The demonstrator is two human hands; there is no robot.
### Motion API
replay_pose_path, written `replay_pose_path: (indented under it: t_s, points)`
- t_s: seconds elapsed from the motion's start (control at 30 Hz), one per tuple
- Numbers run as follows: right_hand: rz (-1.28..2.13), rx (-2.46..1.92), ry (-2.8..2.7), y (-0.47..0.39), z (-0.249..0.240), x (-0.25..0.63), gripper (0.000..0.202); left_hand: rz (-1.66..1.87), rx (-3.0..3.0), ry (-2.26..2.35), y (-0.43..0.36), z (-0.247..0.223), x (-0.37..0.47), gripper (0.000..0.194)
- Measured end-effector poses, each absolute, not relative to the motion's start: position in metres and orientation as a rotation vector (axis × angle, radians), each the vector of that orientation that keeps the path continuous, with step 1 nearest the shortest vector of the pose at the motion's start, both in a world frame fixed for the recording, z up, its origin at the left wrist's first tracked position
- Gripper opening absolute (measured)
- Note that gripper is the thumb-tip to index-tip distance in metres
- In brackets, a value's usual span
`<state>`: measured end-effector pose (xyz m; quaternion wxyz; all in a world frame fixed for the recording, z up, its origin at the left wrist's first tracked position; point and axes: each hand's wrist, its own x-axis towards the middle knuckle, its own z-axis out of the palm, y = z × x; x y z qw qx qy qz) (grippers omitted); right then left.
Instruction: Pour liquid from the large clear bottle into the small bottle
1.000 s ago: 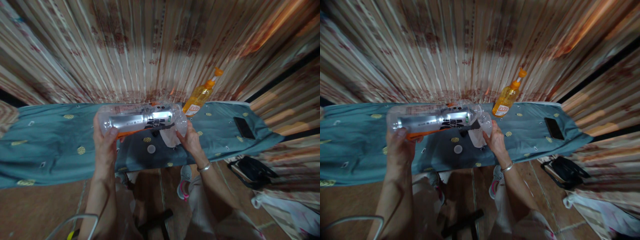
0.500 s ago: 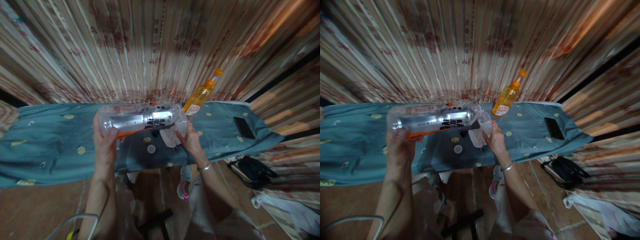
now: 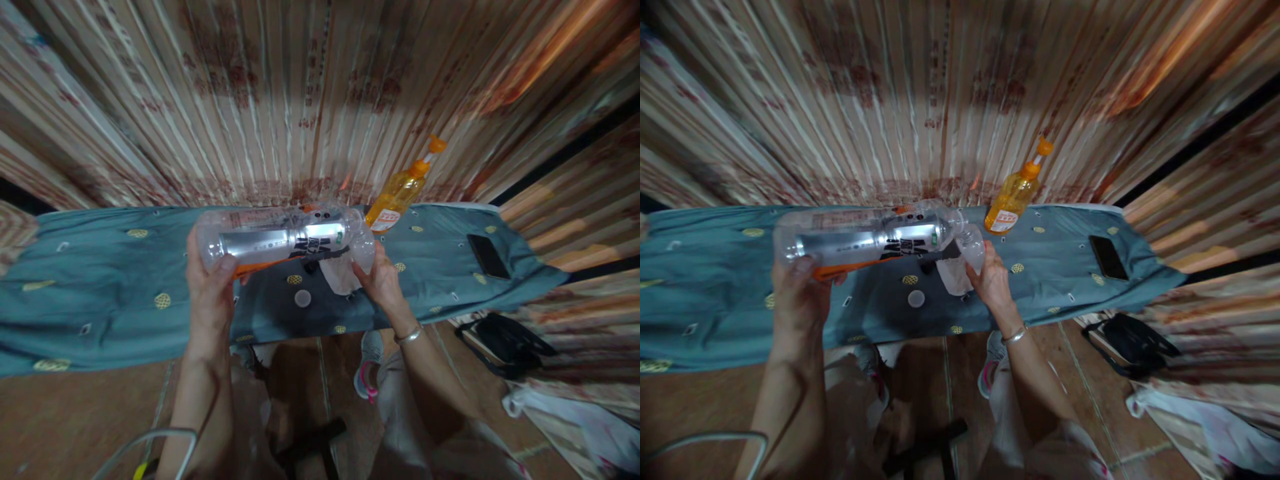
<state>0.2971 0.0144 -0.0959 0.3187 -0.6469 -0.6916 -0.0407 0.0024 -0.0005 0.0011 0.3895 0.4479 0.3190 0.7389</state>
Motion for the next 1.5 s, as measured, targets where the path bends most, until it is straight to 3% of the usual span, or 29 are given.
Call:
replay_pose_path:
  t_s: [1.5]
  points:
    - [-0.098,-1.721,-1.829,0.0131,-0.0918,0.2955,0.061,1.865,1.199,0.804,-0.002,0.0033,0.0035,0.052]
